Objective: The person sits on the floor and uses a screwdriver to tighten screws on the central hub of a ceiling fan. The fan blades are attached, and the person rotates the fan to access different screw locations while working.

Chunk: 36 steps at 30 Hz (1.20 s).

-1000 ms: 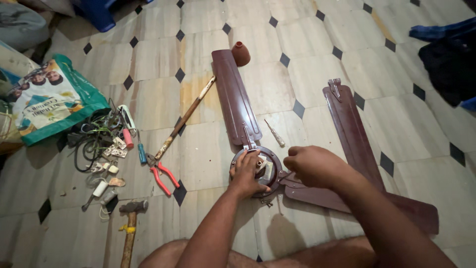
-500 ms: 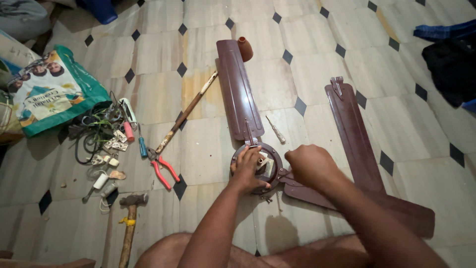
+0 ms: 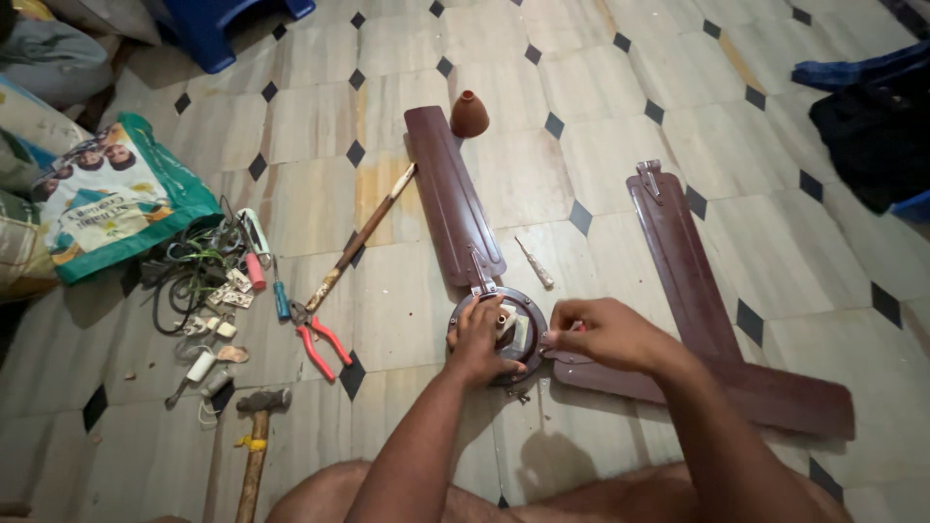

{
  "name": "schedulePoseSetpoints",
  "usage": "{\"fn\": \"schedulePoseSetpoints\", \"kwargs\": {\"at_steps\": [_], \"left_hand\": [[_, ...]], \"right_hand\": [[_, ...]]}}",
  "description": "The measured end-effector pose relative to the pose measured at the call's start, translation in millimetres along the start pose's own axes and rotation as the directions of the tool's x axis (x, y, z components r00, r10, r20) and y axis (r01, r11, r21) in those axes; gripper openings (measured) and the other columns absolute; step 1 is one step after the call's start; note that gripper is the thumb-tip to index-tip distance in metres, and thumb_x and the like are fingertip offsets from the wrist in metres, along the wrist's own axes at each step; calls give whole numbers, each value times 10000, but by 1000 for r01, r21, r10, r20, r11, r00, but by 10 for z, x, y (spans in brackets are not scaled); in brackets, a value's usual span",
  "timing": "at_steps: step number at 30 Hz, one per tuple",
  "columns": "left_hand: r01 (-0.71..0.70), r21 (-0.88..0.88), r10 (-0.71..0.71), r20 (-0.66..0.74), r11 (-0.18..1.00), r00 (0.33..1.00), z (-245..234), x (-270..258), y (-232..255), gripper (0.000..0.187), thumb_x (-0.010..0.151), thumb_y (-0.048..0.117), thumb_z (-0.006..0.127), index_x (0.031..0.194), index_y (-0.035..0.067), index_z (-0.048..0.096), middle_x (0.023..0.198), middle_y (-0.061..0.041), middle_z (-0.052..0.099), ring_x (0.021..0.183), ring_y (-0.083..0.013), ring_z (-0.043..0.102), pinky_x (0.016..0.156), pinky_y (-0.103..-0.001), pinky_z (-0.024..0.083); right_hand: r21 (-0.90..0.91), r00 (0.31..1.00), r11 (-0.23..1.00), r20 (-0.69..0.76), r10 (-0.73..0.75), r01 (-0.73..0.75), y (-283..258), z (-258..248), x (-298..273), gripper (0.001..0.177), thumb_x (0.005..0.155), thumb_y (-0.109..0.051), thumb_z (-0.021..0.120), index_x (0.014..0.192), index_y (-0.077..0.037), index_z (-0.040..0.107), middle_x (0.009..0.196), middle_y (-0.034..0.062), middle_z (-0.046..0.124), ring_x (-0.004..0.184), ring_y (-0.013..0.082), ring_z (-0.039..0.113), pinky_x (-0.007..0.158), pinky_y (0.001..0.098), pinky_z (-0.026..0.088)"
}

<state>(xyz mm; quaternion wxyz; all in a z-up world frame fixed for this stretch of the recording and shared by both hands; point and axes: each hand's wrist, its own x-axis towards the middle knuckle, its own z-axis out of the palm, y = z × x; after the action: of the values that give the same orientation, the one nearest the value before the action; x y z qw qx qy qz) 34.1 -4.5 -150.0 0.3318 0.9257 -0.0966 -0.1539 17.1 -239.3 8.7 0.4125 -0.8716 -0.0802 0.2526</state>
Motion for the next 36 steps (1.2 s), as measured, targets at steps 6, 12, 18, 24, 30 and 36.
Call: {"fn": "schedulePoseSetpoints", "kwargs": {"at_steps": [6,12,18,24,30,36], "left_hand": [[-1,-45,2,16,999,1000,-2,-5,-5,1294,498,335,1036,1559,224,304,1626,8,344,1583,-282,89,1229,-590,154],[-32,1,32,38,999,999,-81,-43,50,1148,490,308,1042,1473,267,451,1679,50,319,1600,-263,90,1230,-597,133],[3,-15,-2,47,1000,999,-116,-38,97,1341,459,307,1034,1583,260,303,1622,48,350,1584,-255,106,1219,-583,153],[-41,-2,41,2,999,999,-123,-80,113,1319,467,316,1026,1581,253,322,1619,42,361,1582,-257,124,1215,-561,187],[17,33,-18,10,999,1000,-76,-79,123,1298,486,358,1028,1561,253,308,1646,46,304,1580,-259,98,1201,-585,183],[5,-17,-5,-17,1000,1000,-5,-72,40,1334,511,367,1017,1599,223,259,1622,-1,354,1571,-324,96,1210,-611,178]], "right_hand": [[673,949,697,-24,-316,249,327,145,229,504,1040,-429,441,788,-71,691,844,12,679,662,190,593,645,328,493],[814,864,353,-322,-386,462,594,318,469,612,1144,-426,370,605,-134,369,538,8,340,498,151,290,514,333,284],[767,787,246,-486,-380,592,620,443,377,497,1082,-393,399,671,-114,375,592,12,343,542,139,259,518,326,234],[560,664,400,-722,-194,725,322,754,227,465,1083,-334,417,679,-109,367,613,11,343,559,117,288,515,299,238],[343,573,692,-810,-125,636,28,972,160,423,1105,-274,333,757,-53,425,716,39,450,629,129,418,572,282,374],[395,719,604,-451,-529,692,32,652,115,182,936,-137,518,914,27,596,895,122,576,784,179,502,691,287,423]]}}
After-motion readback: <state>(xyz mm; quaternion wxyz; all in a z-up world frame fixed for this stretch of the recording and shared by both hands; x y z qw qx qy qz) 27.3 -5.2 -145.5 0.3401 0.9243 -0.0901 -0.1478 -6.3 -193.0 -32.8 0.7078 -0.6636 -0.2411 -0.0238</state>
